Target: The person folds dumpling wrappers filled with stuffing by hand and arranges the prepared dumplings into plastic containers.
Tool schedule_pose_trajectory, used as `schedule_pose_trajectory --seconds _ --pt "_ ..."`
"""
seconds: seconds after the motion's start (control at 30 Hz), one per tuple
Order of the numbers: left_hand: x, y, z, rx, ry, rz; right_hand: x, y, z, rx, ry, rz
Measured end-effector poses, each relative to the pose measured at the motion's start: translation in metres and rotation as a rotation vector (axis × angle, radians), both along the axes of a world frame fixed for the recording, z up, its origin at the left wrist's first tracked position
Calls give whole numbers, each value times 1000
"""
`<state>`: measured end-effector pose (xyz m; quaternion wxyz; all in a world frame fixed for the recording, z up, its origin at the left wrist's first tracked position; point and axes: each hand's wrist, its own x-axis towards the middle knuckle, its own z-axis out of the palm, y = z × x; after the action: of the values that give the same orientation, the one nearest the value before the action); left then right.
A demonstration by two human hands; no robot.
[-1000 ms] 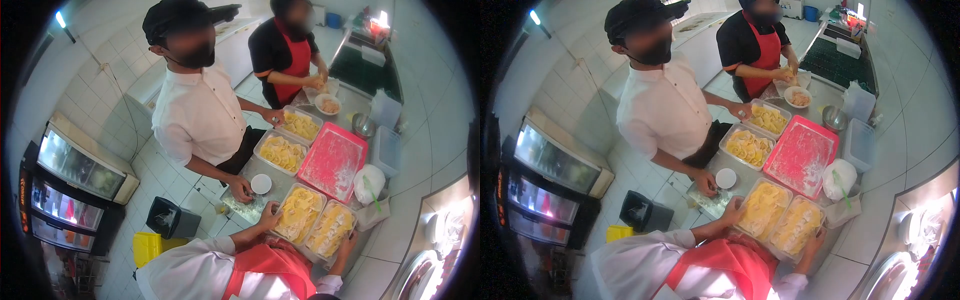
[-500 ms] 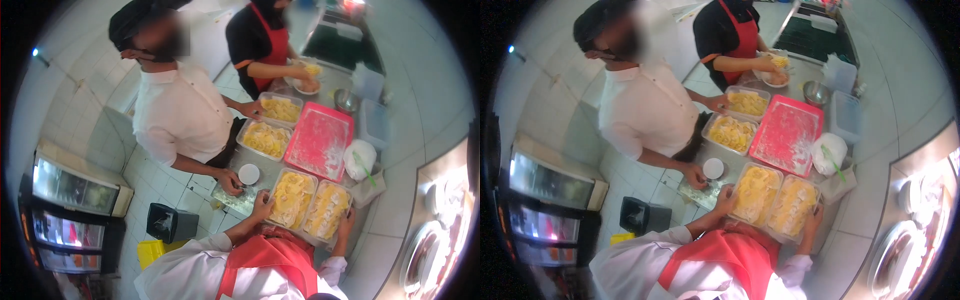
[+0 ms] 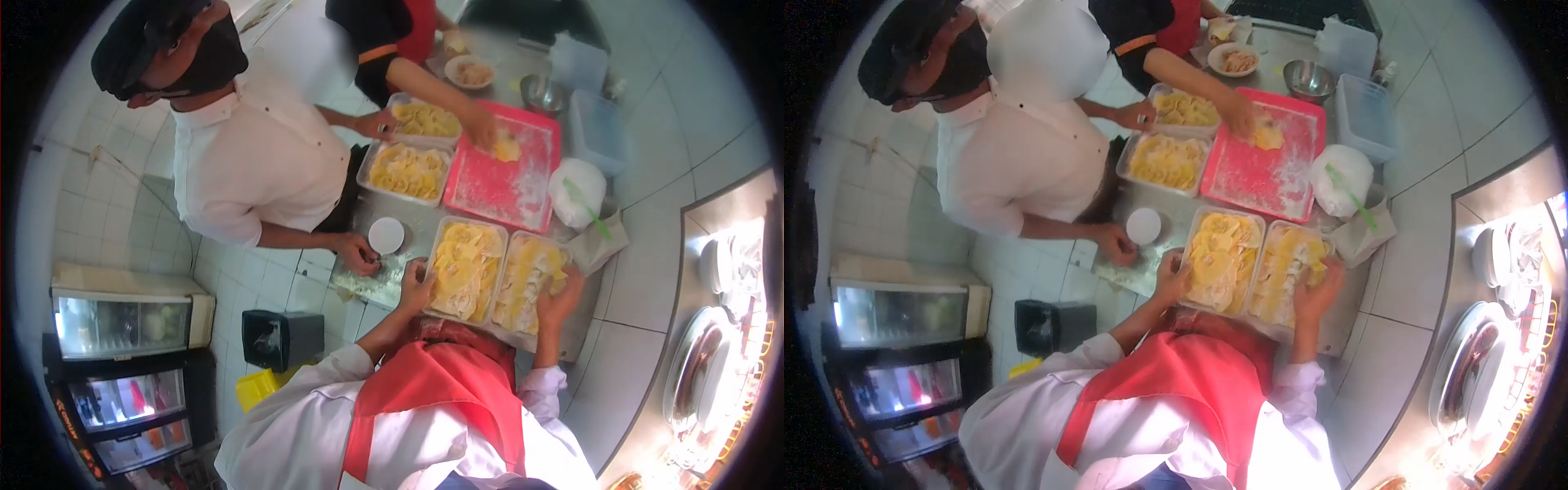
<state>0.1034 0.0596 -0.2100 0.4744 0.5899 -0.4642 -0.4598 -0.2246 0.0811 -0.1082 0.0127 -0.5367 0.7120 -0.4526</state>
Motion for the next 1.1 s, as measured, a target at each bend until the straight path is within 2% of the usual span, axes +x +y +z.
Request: schedule_pose_trajectory --seconds 0.1,0.17,0.23,0.3,0.33,0.4,0.43,0.5,0.57,0.6,0.73,0.8,0.83,1.0,1.03,1.1 --pt "-1 0 7 4 17 -17 79 -39 29 14 -29 332" --pt "0 1 20 87 45 -13 137 -64 44 148 11 605" --pt "-4 9 80 -369 -315 113 188 -86 36 176 151 812" --pt "11 12 85 -429 -357 66 229 -103 25 281 304 912" --pt "19 13 80 -467 -404 113 242 -108 17 281 300 906" --pt "29 14 78 -518 -446 152 254 -124 7 275 476 908" --pt "32 18 82 -516 -370 205 253 -130 12 276 476 898" --pt "37 24 88 -502 -291 258 247 -137 18 436 505 994" --pt "40 35 91 -339 -73 311 240 -142 17 438 547 1045" --pt "43 38 85 -305 -96 320 236 -141 14 430 592 1095" --pt "41 31 78 -239 -35 293 236 -149 18 384 531 1093" --pt "37 25 86 -250 -60 219 235 -152 22 315 335 1025" --pt "36 22 87 -251 -63 217 232 -155 21 313 333 1023" --pt "36 9 85 -233 -15 185 188 -180 9 80 48 762" --pt "37 8 86 -234 -15 176 175 -187 14 78 47 753" --pt "38 5 87 -224 -29 161 149 -206 22 268 -83 670"
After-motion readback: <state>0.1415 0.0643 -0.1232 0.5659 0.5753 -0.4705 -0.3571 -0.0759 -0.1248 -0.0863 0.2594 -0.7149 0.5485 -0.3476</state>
